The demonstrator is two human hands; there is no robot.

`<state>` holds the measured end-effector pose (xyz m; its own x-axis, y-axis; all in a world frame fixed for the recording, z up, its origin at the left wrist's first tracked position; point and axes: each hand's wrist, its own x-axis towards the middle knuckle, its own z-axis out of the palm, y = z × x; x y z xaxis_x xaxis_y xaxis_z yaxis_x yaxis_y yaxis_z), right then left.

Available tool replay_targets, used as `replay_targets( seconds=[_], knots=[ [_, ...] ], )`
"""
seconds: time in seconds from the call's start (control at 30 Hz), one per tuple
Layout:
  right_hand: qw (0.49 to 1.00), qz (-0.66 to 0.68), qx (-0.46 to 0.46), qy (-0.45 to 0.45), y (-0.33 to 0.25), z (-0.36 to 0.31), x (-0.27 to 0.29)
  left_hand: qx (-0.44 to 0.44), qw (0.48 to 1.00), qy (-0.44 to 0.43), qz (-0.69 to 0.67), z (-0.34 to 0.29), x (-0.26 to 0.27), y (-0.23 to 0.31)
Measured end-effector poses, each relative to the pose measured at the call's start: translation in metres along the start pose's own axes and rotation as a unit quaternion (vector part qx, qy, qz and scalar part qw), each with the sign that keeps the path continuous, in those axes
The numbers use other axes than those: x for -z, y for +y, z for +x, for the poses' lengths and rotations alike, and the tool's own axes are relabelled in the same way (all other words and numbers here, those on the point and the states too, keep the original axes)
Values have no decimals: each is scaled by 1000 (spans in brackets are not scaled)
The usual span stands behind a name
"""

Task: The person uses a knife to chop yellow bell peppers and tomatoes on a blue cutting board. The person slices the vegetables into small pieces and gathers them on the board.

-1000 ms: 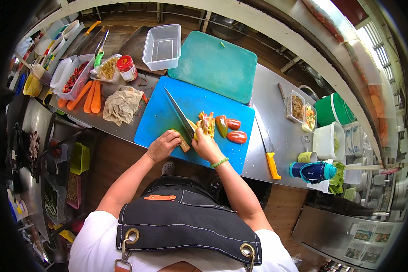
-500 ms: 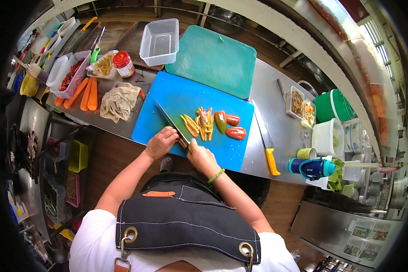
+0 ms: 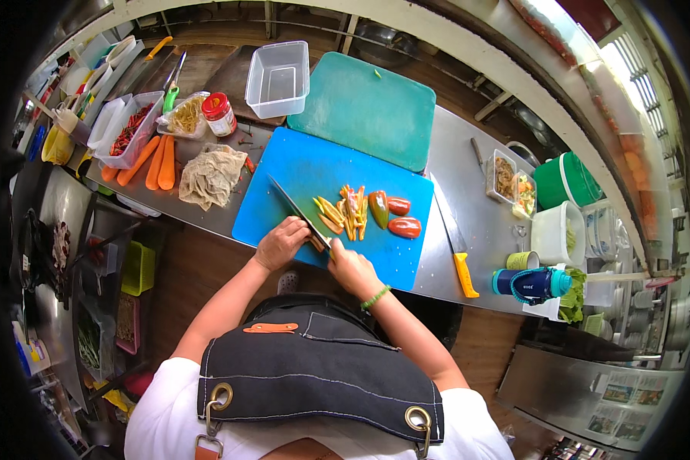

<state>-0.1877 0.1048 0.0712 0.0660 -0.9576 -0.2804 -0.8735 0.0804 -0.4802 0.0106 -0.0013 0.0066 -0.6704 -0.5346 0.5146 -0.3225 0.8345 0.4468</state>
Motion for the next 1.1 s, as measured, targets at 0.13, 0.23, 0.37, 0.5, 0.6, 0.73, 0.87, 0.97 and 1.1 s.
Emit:
replay_targets(
  seconds=[0.13,0.23,0.37,0.5,0.6,0.73,0.87,0.97,1.1],
  knots=[
    [998,1,-46,-44,27,-73,6,3,1000,-5,-10,2,2,1],
    [992,-3,-87,-86,39,-117,17,0,1000,-12,-5,2,3,1],
    [982,98,-102,-125,55,-139,40,-9,1000,-11,0,0,0,-2],
    [988,110,-103,-36,48,-127,35,21,1000,11,-11,0,4,1],
    [997,44,-56,-13,26,-105,31,48,998,39,-7,-2,1,0],
    [999,-28,-23,-3,10,-95,31,40,998,51,-5,-5,-4,-3],
    [998,-62,-6,0,11,-101,33,44,997,57,-9,-5,-4,-2],
    [997,-67,-20,-13,11,-105,31,50,997,64,-7,-6,-5,0],
    [996,-88,-16,7,10,-104,25,57,996,66,-7,-8,-7,-3]
  ],
)
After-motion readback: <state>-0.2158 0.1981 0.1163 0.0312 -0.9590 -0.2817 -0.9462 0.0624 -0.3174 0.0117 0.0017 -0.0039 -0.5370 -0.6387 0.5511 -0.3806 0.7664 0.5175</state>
